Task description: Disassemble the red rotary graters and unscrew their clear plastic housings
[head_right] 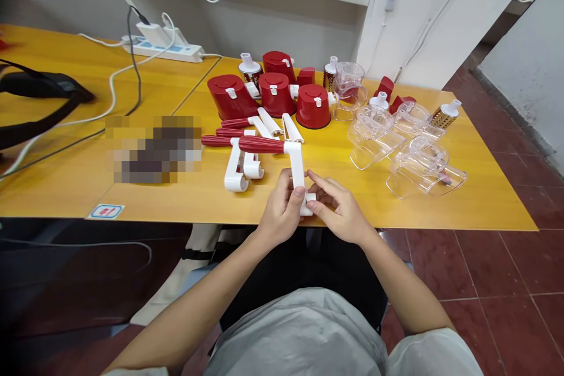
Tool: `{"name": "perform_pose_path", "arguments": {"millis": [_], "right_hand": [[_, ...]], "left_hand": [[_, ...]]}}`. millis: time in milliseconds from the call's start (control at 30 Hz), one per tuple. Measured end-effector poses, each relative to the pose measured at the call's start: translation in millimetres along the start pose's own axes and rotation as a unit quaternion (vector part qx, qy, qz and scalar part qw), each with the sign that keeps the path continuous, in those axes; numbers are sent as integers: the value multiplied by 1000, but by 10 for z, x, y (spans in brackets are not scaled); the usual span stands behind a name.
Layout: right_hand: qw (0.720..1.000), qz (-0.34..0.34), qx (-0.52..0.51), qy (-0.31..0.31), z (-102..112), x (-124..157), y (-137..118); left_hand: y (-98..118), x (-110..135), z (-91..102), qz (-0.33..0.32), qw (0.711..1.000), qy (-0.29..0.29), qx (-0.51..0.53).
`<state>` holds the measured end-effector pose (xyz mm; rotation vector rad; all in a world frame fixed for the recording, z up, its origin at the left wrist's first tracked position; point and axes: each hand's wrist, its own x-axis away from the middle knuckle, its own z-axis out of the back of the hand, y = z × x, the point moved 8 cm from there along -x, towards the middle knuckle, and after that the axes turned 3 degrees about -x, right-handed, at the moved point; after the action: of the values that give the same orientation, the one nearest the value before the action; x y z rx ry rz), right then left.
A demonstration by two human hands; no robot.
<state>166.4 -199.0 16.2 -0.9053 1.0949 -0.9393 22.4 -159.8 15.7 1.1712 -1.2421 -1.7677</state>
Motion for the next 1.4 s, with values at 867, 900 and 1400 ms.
{"name": "perform_pose_path", "arguments": {"millis": [867,900,1400], "right_hand": [[994,7,111,-3,59,-40,-252],[992,10,123,-2,57,-36,-282],[963,10,260,75,-79,89,-198]], "left_hand": [[71,-49,14,2,1000,-12,-18],[72,-48,6,-1,1000,-16,-18],[36,29,-68,9,995,-2,-102]]}}
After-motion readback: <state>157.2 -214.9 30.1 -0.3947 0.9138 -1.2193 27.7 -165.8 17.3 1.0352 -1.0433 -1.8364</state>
